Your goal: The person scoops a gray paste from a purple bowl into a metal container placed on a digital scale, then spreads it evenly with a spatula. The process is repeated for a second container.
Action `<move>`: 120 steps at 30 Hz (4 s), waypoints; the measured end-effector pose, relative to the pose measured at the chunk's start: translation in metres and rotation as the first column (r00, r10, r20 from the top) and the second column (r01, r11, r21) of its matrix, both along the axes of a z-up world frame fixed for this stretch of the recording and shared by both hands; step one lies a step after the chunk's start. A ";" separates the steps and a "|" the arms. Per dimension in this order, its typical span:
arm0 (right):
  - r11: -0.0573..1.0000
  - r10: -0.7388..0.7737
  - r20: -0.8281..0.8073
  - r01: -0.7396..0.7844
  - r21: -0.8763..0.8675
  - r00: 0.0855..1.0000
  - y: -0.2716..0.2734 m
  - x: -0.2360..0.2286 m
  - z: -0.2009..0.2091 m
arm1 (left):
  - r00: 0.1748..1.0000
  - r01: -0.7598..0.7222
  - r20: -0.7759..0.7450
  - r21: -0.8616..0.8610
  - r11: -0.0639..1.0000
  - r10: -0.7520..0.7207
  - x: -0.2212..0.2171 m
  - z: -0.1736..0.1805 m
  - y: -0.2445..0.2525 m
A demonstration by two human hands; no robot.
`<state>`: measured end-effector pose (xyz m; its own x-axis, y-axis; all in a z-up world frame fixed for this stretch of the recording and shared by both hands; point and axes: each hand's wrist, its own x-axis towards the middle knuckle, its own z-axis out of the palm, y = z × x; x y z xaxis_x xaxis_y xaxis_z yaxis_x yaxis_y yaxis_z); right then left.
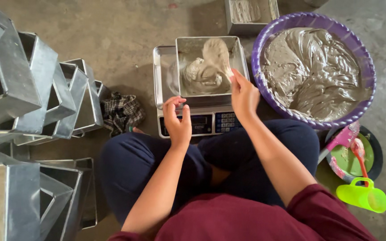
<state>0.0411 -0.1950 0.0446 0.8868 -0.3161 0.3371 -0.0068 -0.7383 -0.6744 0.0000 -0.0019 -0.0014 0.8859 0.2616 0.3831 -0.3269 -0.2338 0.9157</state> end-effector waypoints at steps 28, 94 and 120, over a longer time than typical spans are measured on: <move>0.691 -0.338 -0.363 -0.032 -0.722 0.869 -0.361 -0.083 -0.115 | 0.992 0.117 -0.062 0.085 0.989 -0.112 -0.002 0.003 -0.014; 0.851 -0.171 0.222 0.257 -0.458 0.960 -0.251 -0.130 -0.006 | 0.993 -0.091 -0.090 -0.154 0.984 0.077 0.009 -0.008 0.013; 0.631 -0.106 0.053 0.108 -0.768 0.993 -0.290 -0.087 -0.066 | 0.999 -0.042 -0.028 -0.021 0.999 0.041 0.000 -0.014 0.007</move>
